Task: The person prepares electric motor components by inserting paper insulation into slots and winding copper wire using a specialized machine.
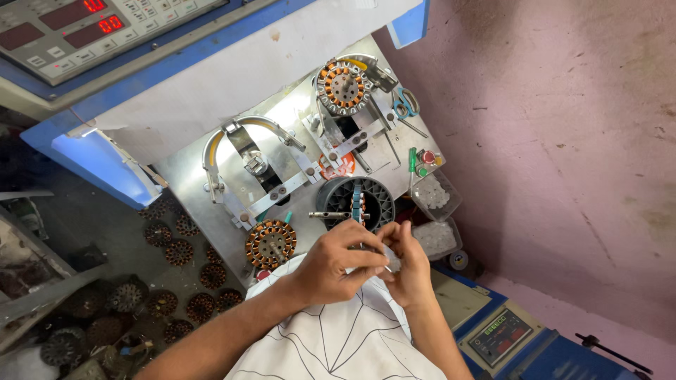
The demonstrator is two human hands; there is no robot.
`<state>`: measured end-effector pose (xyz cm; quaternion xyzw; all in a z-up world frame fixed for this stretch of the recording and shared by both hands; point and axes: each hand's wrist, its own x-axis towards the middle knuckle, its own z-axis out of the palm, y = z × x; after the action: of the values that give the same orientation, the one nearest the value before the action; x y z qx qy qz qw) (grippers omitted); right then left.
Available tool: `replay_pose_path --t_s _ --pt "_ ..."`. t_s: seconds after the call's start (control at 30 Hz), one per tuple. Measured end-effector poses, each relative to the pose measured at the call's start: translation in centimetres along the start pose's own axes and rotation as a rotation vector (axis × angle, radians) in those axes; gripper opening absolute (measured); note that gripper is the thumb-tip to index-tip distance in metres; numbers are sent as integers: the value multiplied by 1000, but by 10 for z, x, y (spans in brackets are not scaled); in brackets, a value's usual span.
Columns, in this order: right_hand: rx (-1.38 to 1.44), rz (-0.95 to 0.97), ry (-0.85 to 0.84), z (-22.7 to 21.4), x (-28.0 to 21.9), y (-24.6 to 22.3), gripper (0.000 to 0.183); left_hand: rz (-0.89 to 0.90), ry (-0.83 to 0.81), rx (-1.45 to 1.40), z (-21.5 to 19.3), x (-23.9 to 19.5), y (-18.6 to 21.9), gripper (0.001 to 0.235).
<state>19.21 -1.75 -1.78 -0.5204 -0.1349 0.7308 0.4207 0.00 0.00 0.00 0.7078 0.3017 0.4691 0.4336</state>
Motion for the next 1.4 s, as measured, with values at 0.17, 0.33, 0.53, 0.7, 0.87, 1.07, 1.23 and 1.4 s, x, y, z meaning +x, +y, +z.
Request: replay_pose_path --t_s 0.17,0.33,0.53,0.7,0.87,1.07,1.23,1.4 --pt "211 46 -133 -18 7 12 46 5 -35 -83 3 -1 4 18" --pt "-249 -581 -135 -7 1 13 31 -537 138 -596 5 2 -11 13" --pt "-1037 -1081 -152 3 -8 -8 19 -741 156 -565 9 5 -13 15" --pt "-931 -912 32 1 -7 -2 14 -524 116 -247 4 9 -1 11" --pt "-789 -780 -26 -5 -3 4 12 -346 103 -11 -2 13 6 9" --pt "-816 -819 -118 -5 -2 -1 13 -428 83 -162 -6 10 3 9" --pt "-862 -819 -157 11 -4 -12 12 -121 119 87 -8 2 -2 12" --pt "-1075 -847 -79 28 -5 -29 28 6 89 216 -11 0 -16 8"
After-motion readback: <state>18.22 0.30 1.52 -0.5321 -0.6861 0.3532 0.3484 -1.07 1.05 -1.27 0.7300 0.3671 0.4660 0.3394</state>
